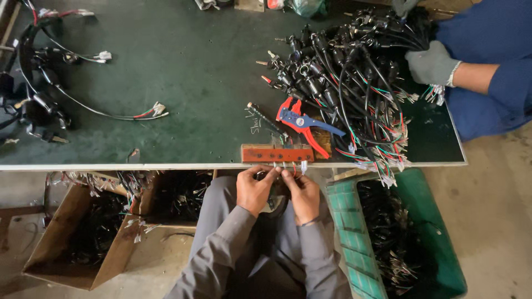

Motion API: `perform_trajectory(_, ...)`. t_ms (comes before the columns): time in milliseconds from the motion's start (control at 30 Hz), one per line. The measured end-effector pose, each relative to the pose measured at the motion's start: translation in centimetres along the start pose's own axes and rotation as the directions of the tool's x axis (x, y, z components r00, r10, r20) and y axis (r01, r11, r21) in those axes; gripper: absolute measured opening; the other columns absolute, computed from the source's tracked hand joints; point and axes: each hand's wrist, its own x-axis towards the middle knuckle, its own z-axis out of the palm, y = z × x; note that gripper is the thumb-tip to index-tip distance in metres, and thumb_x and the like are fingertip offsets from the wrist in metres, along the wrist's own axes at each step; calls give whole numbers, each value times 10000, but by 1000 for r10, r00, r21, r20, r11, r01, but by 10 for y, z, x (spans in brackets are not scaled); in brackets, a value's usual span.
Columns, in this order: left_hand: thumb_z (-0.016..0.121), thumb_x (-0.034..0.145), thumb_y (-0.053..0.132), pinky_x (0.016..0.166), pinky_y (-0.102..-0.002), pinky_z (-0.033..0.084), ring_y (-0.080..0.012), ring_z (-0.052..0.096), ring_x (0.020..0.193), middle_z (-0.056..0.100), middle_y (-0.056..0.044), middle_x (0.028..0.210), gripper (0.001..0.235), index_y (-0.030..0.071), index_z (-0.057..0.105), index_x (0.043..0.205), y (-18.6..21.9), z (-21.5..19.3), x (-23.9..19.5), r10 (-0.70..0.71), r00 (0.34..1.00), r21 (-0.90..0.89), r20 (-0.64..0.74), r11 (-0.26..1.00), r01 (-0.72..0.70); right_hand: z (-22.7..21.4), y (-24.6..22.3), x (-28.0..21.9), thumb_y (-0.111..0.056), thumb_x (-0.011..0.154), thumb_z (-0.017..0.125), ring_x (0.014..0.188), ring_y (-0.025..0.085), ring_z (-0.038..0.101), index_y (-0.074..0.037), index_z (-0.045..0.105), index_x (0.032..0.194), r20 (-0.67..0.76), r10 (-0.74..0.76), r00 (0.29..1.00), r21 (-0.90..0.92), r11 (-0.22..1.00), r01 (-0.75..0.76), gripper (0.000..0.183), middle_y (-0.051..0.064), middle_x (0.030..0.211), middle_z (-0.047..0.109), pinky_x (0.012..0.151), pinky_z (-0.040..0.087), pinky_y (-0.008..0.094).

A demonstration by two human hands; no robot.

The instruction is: The person sits at a table and repeatedly picks up ignition lock cylinders and wire harnesses, aligns the wires with the cylinder, and secures them using a small tool. Finished units are placed on the table to the left.

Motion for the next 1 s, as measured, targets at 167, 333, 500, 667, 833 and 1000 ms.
perform_trajectory(167,817,847,218,667,-265,563,-80,672,700,782,-78,767,247,-22,789,903,13,0,-2,27,999,38,-27,999,-26,-1,-2,-5,-135,927,732,709,79,651,26,771,975,105,13,994,-114,994,-1,172,33,816,744,654,520,241)
perform_trajectory(333,775,840,134,627,-301,558,-134,674,662,738,-135,763,307,-17,639,1069,53,-9,-30,-84,996,81,-32,993,86,4,7,5,-138,922,729,658,134,667,11,753,930,69,167,984,91,981,-173,151,69,795,745,618,521,279)
perform_trajectory(500,567,880,27,910,-408,567,-326,663,959,573,-155,1070,362,23,521,1240,81,-5,-116,690,547,-18,475,629,-777,5,21,13,-122,931,731,664,177,665,25,742,942,72,237,969,207,947,-247,147,118,789,716,628,538,315)
perform_trajectory(667,643,774,43,684,-512,508,-455,633,858,551,-263,1136,554,7,528,1314,82,-15,-128,148,495,201,857,787,-583,-8,15,17,-249,996,599,729,182,686,23,727,1014,306,267,914,92,947,-307,301,107,854,739,653,549,317)
perform_trajectory(833,743,803,83,758,-489,538,-421,667,921,657,-200,1051,361,45,597,1130,85,-42,-92,191,605,250,773,784,-568,-57,-35,-9,-373,1028,443,931,114,674,-63,664,1196,566,281,775,-239,956,-172,416,29,1100,728,852,556,266)
perform_trajectory(1000,726,766,71,772,-488,535,-414,663,967,679,-183,1013,385,42,591,1125,86,-51,-79,209,581,251,786,751,-610,-82,-56,-76,-132,946,684,925,145,709,-6,691,1132,573,198,796,-407,911,67,224,62,1001,758,848,570,292)
